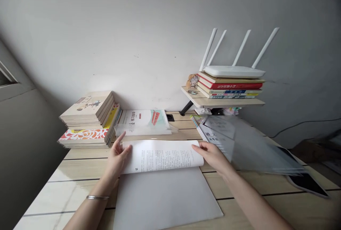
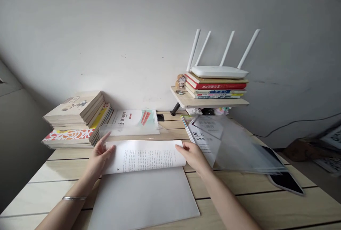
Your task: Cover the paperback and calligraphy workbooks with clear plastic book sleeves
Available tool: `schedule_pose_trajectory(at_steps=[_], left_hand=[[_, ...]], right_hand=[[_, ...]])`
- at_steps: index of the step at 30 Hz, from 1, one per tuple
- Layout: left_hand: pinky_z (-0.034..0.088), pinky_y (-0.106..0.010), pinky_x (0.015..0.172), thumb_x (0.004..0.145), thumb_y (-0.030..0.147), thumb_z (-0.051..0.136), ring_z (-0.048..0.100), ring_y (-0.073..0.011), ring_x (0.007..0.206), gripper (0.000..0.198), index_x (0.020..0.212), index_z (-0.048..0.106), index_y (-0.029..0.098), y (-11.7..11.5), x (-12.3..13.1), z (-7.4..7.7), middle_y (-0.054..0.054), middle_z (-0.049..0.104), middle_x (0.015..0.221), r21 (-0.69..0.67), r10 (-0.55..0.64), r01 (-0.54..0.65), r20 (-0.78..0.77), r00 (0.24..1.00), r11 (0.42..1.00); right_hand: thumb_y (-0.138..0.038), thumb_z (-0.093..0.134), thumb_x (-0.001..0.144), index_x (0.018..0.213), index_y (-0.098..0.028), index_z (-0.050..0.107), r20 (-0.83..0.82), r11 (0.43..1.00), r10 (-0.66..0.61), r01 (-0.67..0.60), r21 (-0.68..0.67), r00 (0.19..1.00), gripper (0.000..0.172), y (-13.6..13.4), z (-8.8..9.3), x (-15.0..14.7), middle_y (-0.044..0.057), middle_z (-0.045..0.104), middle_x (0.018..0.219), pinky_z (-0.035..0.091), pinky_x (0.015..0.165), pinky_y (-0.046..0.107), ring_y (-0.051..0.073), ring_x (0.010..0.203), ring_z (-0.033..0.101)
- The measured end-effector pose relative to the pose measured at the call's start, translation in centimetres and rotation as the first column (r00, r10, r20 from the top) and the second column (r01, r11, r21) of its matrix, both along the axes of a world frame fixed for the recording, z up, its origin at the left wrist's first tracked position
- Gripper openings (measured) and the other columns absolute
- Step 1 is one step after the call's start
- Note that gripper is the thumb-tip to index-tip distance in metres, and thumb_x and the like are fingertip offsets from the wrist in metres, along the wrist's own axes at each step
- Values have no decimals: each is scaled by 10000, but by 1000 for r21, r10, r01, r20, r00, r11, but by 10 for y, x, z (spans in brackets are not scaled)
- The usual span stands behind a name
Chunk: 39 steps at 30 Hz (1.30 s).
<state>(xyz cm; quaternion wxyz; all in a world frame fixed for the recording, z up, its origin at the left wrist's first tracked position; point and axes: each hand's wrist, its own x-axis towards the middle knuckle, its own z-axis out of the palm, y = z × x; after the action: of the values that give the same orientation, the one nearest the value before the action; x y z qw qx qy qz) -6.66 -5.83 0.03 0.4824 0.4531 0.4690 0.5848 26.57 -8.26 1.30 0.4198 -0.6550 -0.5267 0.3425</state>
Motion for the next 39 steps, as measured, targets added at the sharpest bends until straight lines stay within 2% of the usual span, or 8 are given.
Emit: schedule_pose_trajectory(at_steps=[3, 7, 10, 15, 22, 29, 33, 39], left_hand=[[237, -153, 430, 624, 396, 748, 327, -41, 438, 792, 1335, 450, 214, 0, -1, 1, 110, 347, 538, -49, 20, -20, -6, 1000, 999], [414, -196, 554, 564, 353, 762, 543, -105, 637, 750, 1254, 519, 188, -1, 0, 6, 23, 566, 765, -113, 67, -63, 29, 997, 992], [465, -228, 664, 555, 311, 757, 573, -143, 786, 686, 1194, 545, 179, -3, 1, 10, -28, 597, 931, -127, 80, -76, 20, 997, 989], [476, -247, 650, 545, 317, 760, 588, -160, 774, 634, 1123, 540, 177, -2, 2, 8, -36, 606, 906, -137, 117, -124, -54, 992, 983], [416, -229, 468, 513, 327, 781, 554, -135, 509, 654, 1076, 494, 158, 2, 0, -2, 40, 547, 618, -244, 124, -160, -157, 980, 957], [448, -249, 510, 548, 330, 771, 590, -152, 556, 510, 948, 507, 155, 1, 1, -2, -17, 625, 690, -216, 135, -180, -209, 969, 960], [440, -244, 500, 563, 312, 764, 594, -159, 562, 461, 907, 500, 157, 5, -1, -9, -15, 627, 668, -181, 186, -237, -260, 947, 954], [482, -262, 547, 566, 229, 743, 624, -170, 625, 481, 953, 461, 182, 5, 0, -11, -33, 654, 741, -183, 179, -212, -179, 967, 960]], right_hand=[[-392, 644, 601, 494, -180, 507, 56, 996, -53, 49, 79, 997, 274, 27, -1, -9, 18, 626, 725, 400, 617, 250, 184, 754, 570], [-336, 663, 554, 505, -183, 490, -105, 997, -34, 28, -65, 994, 236, 53, -5, -17, -30, 563, 586, 358, 533, 232, 138, 600, 532], [-347, 662, 553, 586, -182, 529, -255, 991, -10, -25, -134, 967, 215, 57, -11, -19, -41, 552, 529, 356, 490, 236, 121, 502, 504], [-303, 685, 521, 637, -190, 530, -446, 987, -75, 3, -160, 892, 224, 54, -17, -20, -25, 597, 541, 401, 486, 245, 129, 487, 540], [-164, 704, 504, 772, -201, 569, -472, 977, -197, 131, -170, 859, 302, 50, -21, -16, -21, 659, 683, 451, 506, 246, 146, 563, 606], [-230, 690, 596, 737, -160, 638, -468, 970, -113, -4, -243, 876, 166, 44, -22, -11, 19, 670, 625, 426, 471, 237, 143, 516, 588], [-283, 707, 605, 639, -157, 620, -424, 972, -119, 17, -236, 898, 157, 44, -25, -10, 12, 650, 566, 404, 450, 229, 135, 485, 565], [-292, 705, 593, 583, -174, 561, -406, 974, -141, 54, -218, 903, 186, 44, -24, -12, -25, 605, 510, 369, 422, 213, 115, 445, 524]])
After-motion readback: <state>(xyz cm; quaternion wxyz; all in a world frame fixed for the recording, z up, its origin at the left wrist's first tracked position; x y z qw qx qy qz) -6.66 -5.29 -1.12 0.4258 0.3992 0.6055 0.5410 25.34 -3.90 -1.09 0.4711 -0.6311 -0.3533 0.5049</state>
